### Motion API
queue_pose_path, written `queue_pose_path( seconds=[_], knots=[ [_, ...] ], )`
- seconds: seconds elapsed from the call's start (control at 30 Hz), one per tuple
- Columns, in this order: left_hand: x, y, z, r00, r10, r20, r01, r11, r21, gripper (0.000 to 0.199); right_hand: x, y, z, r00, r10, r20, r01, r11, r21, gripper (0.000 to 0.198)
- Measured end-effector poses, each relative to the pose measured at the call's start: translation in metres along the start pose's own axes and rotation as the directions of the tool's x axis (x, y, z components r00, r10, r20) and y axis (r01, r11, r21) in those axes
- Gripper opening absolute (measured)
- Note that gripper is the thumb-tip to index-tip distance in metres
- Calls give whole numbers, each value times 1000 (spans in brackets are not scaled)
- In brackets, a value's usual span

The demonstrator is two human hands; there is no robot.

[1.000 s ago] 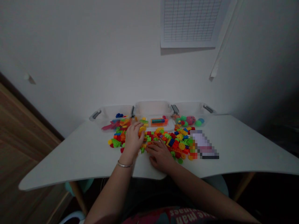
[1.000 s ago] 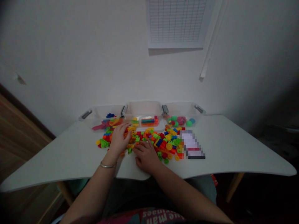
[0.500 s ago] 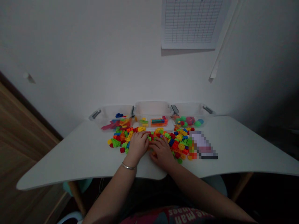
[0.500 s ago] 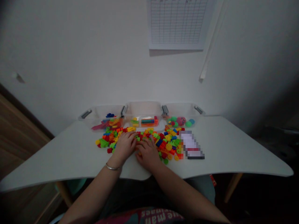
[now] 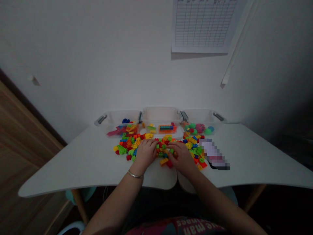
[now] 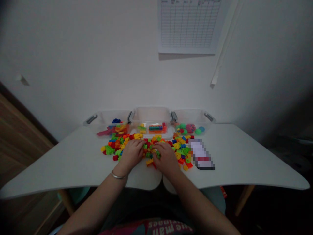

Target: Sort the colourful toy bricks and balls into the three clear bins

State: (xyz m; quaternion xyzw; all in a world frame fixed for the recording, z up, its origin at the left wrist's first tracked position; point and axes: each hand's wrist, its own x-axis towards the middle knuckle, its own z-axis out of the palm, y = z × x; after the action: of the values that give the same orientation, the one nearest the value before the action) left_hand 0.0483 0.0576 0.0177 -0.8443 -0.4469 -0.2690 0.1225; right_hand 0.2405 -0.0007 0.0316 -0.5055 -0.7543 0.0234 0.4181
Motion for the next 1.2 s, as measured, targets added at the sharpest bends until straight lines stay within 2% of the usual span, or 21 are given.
queue_pose_path(
  seconds=[0.17,0.27,0.37,0.47,0.77,0.9,1.0,1.1,1.2],
  knots=[
    [-2,2,1,998,28,55,-28,1000,0,23,15,45,-44,972,212,-104,-230,951,-208,27],
    [-3,2,2,997,41,66,-41,999,10,22,13,73,-55,935,345,-83,-354,881,-313,30],
    [-3,2,4,997,41,68,-43,999,33,21,9,92,-53,900,434,-42,-411,811,-417,31],
    [-3,0,5,997,44,70,-46,998,36,21,8,101,-47,882,470,-27,-420,761,-494,32],
    [-3,2,6,996,49,68,-50,999,5,21,21,98,-41,821,571,-11,-490,694,-528,27],
    [-3,2,5,997,43,61,-44,999,1,20,17,103,-42,794,606,-52,-573,715,-400,26],
    [-4,2,5,998,34,56,-34,999,-4,21,13,108,-43,800,581,-147,-600,779,-183,28],
    [-4,0,7,998,30,60,-30,999,-11,21,15,110,-45,792,538,-288,-525,842,125,33],
    [-5,-2,10,998,34,58,-33,999,-13,20,25,106,-50,768,504,-396,-383,856,347,37]
  ],
)
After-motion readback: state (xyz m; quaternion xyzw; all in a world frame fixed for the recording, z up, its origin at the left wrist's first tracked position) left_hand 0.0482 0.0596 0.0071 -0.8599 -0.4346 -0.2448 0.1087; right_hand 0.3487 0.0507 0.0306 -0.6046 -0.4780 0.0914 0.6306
